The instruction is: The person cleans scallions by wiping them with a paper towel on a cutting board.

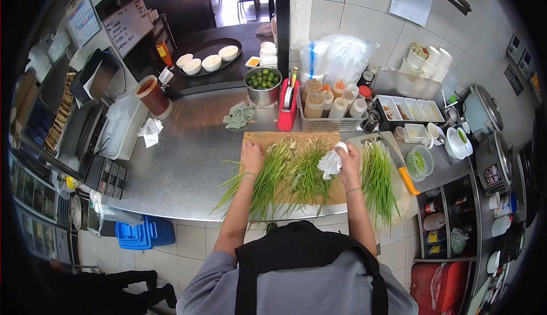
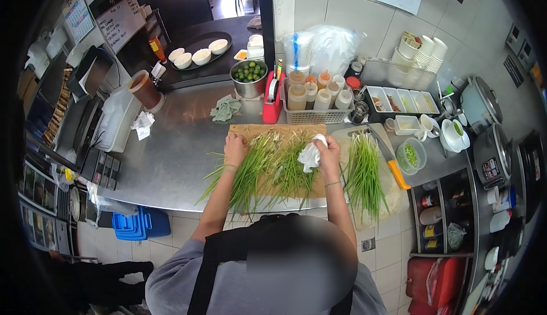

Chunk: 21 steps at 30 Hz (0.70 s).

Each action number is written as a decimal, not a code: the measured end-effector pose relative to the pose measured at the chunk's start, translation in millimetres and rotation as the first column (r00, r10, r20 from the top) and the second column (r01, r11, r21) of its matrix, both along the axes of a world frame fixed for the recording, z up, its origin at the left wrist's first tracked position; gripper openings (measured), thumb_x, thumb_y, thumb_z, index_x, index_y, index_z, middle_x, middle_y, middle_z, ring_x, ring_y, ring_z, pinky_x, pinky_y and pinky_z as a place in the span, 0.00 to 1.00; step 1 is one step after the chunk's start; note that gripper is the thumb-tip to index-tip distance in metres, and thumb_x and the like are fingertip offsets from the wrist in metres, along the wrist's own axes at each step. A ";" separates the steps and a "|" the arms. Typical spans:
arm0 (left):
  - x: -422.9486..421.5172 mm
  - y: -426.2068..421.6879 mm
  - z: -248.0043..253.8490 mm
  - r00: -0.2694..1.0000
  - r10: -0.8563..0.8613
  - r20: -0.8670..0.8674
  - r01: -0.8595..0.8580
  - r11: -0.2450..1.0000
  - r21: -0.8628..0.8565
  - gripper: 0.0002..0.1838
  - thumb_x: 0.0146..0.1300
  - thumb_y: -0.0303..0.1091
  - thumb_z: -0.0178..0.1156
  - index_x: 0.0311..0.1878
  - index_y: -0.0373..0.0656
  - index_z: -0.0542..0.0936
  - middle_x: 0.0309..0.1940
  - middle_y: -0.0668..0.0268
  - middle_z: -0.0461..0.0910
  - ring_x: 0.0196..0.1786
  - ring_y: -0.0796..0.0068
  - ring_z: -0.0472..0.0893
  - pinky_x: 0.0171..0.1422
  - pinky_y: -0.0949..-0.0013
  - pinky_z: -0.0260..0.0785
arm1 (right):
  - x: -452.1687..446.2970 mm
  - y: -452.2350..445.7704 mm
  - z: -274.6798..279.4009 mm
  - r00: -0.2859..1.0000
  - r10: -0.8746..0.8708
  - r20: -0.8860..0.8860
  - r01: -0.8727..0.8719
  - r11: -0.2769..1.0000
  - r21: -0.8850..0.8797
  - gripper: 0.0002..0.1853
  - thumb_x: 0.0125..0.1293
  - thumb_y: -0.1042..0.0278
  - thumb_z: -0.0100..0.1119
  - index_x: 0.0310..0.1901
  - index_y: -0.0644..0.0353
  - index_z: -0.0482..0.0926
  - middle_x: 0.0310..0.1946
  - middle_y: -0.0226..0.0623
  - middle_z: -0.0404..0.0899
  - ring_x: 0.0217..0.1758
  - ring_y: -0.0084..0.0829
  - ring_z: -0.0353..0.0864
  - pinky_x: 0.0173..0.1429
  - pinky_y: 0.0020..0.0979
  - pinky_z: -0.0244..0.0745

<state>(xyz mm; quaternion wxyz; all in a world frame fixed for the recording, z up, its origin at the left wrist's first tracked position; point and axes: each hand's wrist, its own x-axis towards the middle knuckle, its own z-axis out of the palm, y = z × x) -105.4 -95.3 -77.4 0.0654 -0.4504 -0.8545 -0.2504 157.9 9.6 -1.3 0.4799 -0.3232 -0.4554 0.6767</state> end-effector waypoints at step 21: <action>27.0 4.9 68.4 0.746 -0.508 0.430 0.361 0.852 0.380 0.06 0.50 0.31 0.62 0.29 0.39 0.80 0.28 0.65 0.78 0.34 0.73 0.76 0.40 0.71 0.66 | -54.6 -23.4 -6.3 0.940 0.339 0.047 -0.340 0.940 0.031 0.13 0.57 0.71 0.59 0.43 0.66 0.77 0.32 0.27 0.77 0.32 0.16 0.73 0.35 0.19 0.67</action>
